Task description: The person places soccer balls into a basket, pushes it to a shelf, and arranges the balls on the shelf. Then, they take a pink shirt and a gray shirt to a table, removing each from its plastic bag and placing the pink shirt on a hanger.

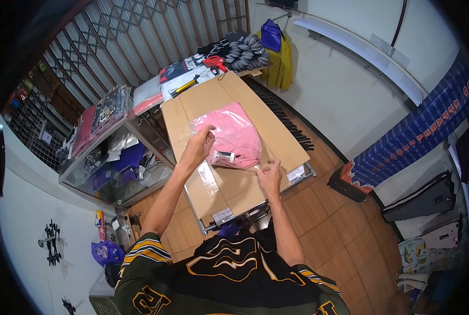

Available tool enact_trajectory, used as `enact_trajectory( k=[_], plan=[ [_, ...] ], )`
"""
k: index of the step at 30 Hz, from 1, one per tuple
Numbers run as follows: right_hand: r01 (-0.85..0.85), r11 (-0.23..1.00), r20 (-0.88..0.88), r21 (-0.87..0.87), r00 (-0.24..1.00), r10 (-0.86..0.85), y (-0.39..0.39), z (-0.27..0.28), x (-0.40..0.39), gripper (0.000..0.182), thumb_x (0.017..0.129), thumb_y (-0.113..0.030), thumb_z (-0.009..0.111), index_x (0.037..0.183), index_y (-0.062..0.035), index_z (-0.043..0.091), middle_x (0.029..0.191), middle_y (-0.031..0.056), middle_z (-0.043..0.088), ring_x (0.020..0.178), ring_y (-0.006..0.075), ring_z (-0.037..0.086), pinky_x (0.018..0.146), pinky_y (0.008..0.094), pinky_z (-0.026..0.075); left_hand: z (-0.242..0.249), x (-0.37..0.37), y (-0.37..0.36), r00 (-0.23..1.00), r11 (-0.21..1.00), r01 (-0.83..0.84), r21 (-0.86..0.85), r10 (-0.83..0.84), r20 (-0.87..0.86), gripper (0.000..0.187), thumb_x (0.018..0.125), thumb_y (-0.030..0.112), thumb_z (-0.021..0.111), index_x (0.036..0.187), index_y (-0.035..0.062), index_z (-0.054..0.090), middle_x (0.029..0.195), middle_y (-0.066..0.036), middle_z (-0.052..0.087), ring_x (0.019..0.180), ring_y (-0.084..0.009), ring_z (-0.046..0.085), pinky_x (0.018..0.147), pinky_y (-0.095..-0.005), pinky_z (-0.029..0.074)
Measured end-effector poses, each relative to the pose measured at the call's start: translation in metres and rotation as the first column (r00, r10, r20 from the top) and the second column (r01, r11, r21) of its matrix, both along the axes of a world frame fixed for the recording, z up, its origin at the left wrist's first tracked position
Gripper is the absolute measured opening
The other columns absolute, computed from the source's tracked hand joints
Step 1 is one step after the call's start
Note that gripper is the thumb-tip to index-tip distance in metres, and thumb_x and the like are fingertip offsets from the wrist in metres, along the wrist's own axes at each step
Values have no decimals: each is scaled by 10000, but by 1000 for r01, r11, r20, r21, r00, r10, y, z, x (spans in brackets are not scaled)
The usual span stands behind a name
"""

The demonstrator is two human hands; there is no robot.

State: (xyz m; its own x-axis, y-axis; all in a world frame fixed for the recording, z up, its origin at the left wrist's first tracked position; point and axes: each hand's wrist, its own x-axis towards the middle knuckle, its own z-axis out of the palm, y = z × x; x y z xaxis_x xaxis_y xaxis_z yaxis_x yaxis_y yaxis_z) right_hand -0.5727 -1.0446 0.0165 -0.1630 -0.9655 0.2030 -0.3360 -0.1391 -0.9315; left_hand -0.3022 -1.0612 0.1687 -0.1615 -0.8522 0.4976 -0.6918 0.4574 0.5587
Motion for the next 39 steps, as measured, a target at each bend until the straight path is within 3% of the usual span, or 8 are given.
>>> enact_trajectory(
  k=[3,15,27,29,32,33,37,39],
  plan=[
    [-3,1000,6,-7,1000,3,0,0,0,524,746,-25,742,1189,24,466,722,114,657,632,211,662,596,339,523,16,3,-2,999,1000,20,18,-20,25,311,887,-19,600,1190,13,540,943,-209,668,915,-388,667,786,-460,521],
    [-11,999,-34,-41,999,10,3,5,-2,500,751,-23,736,1181,29,486,702,112,653,614,219,665,577,341,518,52,13,-22,916,990,140,-28,-118,384,275,946,81,607,1209,46,534,1023,-181,669,914,-369,676,811,-467,534],
    [-54,996,-115,-74,992,45,5,16,-5,391,770,-17,722,1101,10,517,693,120,646,601,215,654,573,355,513,83,14,-51,706,943,333,-2,-248,663,324,879,3,578,1192,70,528,997,-140,634,1010,-337,641,842,-434,535],
    [-78,991,-130,-105,989,64,0,20,-6,366,771,-17,724,1076,9,525,684,112,635,596,213,645,572,348,509,80,13,-52,749,955,294,32,-251,613,297,879,10,592,1168,59,543,978,-145,644,976,-336,653,825,-430,540],
    [-85,994,12,71,996,85,-6,9,-9,350,773,-13,722,1056,12,518,672,93,613,558,215,597,560,335,497,83,6,-47,857,969,233,81,-245,454,252,878,41,626,1123,50,569,939,-146,663,912,-336,672,789,-425,549],
    [-49,999,75,13,996,48,-8,0,-10,235,785,-44,727,924,3,543,617,85,565,520,206,543,542,331,475,82,-1,-40,892,970,220,102,-242,381,238,877,55,639,1107,48,578,924,-145,669,889,-336,679,776,-424,553],
    [-58,998,-122,-8,991,57,13,36,-22,264,821,-106,719,669,-26,519,536,103,500,485,215,526,515,357,445,57,-29,-3,933,946,228,233,-280,226,230,863,100,688,1071,60,601,864,-129,684,818,-320,699,727,-405,567],
    [-174,985,-149,-17,974,170,22,42,-20,235,832,-97,708,693,-24,533,560,112,531,496,234,556,518,365,457,51,-41,11,912,883,281,375,-367,182,276,842,104,719,1089,63,603,870,-109,697,806,-296,707,731,-393,577]
  ],
)
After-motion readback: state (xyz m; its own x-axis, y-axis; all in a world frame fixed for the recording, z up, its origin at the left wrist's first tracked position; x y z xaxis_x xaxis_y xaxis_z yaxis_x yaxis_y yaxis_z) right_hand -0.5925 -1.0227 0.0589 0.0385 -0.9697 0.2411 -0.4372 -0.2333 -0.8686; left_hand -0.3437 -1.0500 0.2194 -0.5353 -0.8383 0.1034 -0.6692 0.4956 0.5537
